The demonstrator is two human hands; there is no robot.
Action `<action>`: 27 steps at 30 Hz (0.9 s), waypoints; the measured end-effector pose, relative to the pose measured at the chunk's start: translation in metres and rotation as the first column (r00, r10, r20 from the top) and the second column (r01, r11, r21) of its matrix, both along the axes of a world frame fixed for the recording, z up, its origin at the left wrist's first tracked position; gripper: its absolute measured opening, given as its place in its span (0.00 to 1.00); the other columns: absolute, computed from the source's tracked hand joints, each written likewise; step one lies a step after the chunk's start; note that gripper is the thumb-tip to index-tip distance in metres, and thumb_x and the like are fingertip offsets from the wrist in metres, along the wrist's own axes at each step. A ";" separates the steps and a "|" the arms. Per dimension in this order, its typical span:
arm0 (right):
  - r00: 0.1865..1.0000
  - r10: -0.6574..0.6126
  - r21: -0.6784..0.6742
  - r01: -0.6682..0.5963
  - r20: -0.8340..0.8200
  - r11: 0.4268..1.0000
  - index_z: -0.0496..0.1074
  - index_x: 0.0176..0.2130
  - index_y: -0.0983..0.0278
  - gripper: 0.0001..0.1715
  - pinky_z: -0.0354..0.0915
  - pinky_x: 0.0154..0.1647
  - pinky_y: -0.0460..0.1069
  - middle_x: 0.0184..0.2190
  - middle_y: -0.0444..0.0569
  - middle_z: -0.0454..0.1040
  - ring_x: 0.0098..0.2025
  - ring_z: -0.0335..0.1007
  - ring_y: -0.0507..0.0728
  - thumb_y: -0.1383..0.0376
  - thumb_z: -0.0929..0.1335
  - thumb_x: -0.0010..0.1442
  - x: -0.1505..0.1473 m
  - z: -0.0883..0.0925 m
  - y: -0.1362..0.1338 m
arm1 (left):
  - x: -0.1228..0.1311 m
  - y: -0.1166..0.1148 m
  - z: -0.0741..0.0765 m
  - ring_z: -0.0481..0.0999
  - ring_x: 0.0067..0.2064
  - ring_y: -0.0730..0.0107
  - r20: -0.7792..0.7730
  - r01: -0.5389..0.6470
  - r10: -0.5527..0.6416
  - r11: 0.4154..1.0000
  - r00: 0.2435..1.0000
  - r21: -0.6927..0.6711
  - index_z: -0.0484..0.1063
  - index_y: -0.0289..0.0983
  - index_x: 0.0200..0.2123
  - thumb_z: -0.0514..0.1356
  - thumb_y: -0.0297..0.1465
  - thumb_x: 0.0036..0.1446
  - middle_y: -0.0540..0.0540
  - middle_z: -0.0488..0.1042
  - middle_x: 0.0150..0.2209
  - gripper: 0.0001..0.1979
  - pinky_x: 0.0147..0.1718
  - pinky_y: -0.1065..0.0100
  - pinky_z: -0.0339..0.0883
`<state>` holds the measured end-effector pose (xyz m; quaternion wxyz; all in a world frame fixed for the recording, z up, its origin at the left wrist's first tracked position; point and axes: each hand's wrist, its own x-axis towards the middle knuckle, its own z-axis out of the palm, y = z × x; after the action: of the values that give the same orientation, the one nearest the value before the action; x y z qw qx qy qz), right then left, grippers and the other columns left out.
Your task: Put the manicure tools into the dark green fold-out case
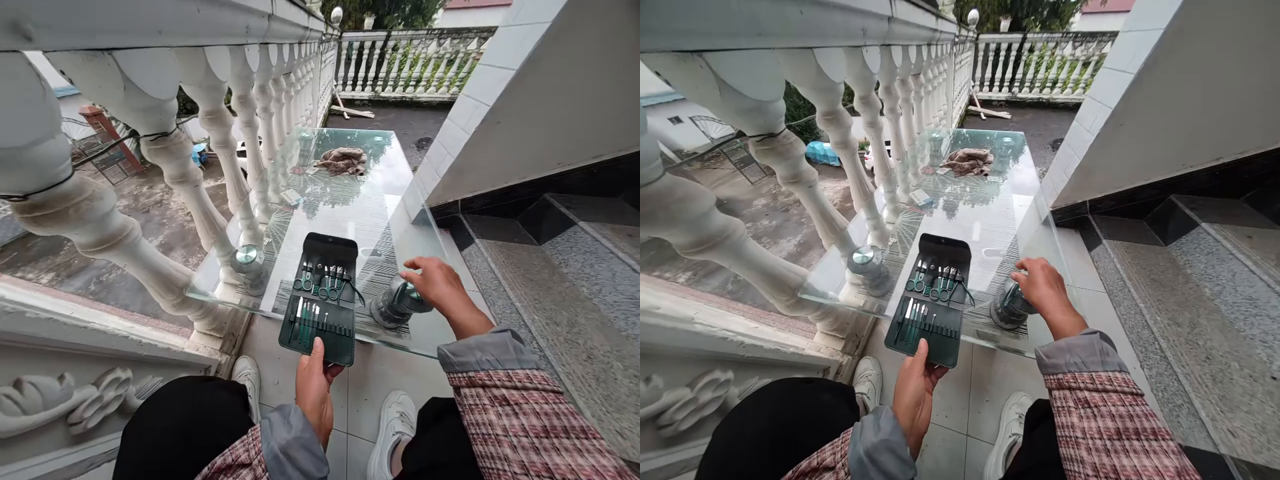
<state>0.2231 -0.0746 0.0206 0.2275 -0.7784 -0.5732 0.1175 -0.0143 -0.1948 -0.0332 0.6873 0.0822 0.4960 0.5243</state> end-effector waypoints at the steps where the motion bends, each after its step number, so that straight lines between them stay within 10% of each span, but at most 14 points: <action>1: 0.999 0.036 0.038 -0.037 0.036 0.999 0.74 0.30 0.61 0.08 0.60 0.35 0.49 0.34 0.50 0.74 0.37 0.68 0.57 0.62 0.67 0.48 -0.011 0.002 -0.004 | 0.000 0.000 -0.001 0.74 0.42 0.58 0.004 -0.003 0.003 1.000 1.000 0.005 0.71 0.39 0.41 0.66 0.45 0.44 0.43 0.74 0.43 0.23 0.33 0.66 0.71; 7: 0.845 0.453 -0.076 -0.491 -0.285 0.868 0.71 0.27 0.61 0.10 0.59 0.33 0.47 0.27 0.44 0.74 0.31 0.67 0.53 0.60 0.62 0.54 -0.097 0.004 -0.032 | 0.002 0.001 -0.006 0.74 0.42 0.58 0.007 -0.037 0.037 0.999 0.999 0.039 0.70 0.32 0.41 0.67 0.46 0.43 0.38 0.74 0.42 0.27 0.35 0.65 0.69; 16: 0.869 0.454 -0.183 -0.488 -0.198 0.854 0.67 0.22 0.63 0.12 0.53 0.28 0.46 0.24 0.45 0.72 0.28 0.63 0.52 0.61 0.63 0.54 -0.136 -0.006 -0.029 | 0.000 0.003 -0.001 0.73 0.42 0.59 0.002 -0.013 0.013 1.000 1.000 0.015 0.71 0.33 0.42 0.67 0.44 0.43 0.40 0.74 0.43 0.26 0.32 0.67 0.69; 27: 0.877 0.002 -0.124 -0.071 -0.480 0.990 0.60 0.19 0.62 0.17 0.49 0.17 0.45 0.13 0.39 0.58 0.16 0.51 0.47 0.54 0.63 0.50 -0.009 0.026 -0.010 | -0.002 0.004 0.006 0.74 0.39 0.60 0.024 0.050 -0.050 0.999 0.998 -0.007 0.71 0.36 0.38 0.66 0.40 0.46 0.43 0.74 0.40 0.18 0.33 0.65 0.71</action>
<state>0.2144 -0.0847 0.0470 0.3054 -0.7281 -0.5043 0.3496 -0.0165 -0.1908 -0.0271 0.7064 0.0856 0.4876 0.5059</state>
